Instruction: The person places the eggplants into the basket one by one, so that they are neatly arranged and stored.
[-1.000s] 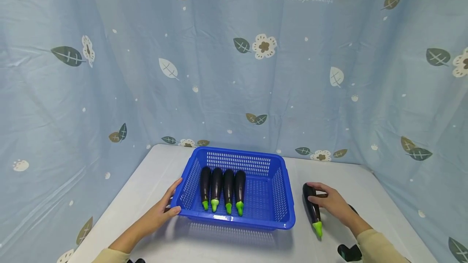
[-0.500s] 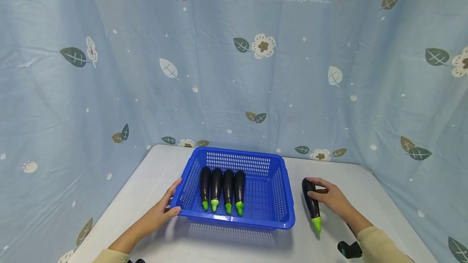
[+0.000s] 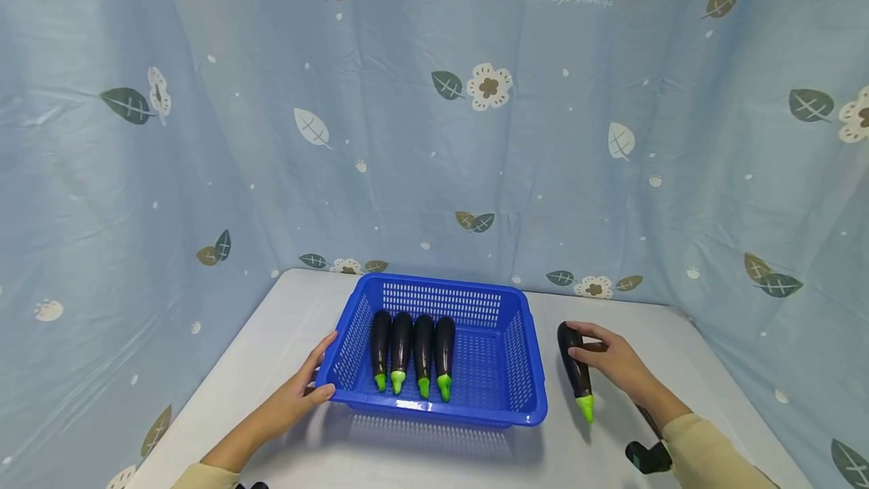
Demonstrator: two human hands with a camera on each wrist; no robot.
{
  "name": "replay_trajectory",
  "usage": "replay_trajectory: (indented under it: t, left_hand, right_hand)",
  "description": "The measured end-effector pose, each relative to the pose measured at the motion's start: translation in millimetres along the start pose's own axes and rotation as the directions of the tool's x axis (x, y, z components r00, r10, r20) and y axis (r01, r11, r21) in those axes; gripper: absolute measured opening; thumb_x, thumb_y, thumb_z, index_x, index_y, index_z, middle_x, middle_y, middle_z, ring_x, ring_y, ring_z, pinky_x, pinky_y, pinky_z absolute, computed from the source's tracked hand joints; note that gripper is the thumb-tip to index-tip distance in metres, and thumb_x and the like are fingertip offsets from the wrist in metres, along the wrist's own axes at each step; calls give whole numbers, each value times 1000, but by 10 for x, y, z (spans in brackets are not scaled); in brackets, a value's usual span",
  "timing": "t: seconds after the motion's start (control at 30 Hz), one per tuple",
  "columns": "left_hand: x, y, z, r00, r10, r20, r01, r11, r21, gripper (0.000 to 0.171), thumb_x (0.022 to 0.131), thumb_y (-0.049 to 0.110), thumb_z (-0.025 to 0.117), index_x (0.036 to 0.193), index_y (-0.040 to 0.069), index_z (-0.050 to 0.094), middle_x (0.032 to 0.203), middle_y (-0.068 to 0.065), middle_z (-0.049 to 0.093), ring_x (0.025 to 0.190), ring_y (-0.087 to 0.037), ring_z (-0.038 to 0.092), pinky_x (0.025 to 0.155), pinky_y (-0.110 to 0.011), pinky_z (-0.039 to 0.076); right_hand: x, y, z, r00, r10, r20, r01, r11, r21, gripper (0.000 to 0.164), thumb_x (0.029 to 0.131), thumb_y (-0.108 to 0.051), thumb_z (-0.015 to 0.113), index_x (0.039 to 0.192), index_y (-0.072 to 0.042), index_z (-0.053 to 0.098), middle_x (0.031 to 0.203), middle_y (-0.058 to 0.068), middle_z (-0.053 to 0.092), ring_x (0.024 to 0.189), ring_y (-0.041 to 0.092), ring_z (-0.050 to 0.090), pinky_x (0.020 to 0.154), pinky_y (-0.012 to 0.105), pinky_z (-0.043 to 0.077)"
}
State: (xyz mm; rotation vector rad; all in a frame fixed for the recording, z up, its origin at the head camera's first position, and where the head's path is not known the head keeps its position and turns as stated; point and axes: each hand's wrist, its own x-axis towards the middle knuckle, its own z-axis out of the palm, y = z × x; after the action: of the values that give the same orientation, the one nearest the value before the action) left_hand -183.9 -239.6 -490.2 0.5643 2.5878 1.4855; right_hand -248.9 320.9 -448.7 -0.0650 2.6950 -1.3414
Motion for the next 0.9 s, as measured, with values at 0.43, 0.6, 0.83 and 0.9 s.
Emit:
replay_trajectory:
  t: [0.43,0.6,0.83,0.9]
  left_hand:
    - [0,-49,8,1000,17,1,-17,1000,-18,81,101,13,58,164,21,8,153,-40,29,123,-41,54,91,-30,51]
    - [3,-43,7,1000,21,1,-21,1000,-21,81,101,14,58,164,22,8,153,-40,29,124,-42,54,92,-30,51]
    - [2,-40,3,1000,17,-1,-17,1000,-22,81,101,13,58,164,21,8,153,-41,28,123,-42,54,92,-30,51]
    - [2,-34,3,1000,14,1,-14,1000,-17,81,101,14,58,164,21,8,153,-40,28,124,-42,54,92,-30,51]
  right_hand:
    - [90,-180,-14,996,-86,7,86,996,15,60,97,-33,70,150,-14,51,149,22,50,126,42,57,98,56,49]
    - [121,-270,-11,994,-106,14,106,994,28,61,97,-32,70,151,-13,49,149,22,50,127,42,57,97,53,51]
    - [157,-403,-7,989,-141,33,139,988,60,62,97,-32,70,151,-10,48,148,24,50,126,42,57,97,54,50]
    - [161,-439,-10,989,-141,34,139,988,60,62,97,-31,70,151,-10,48,148,24,50,126,42,57,97,54,50]
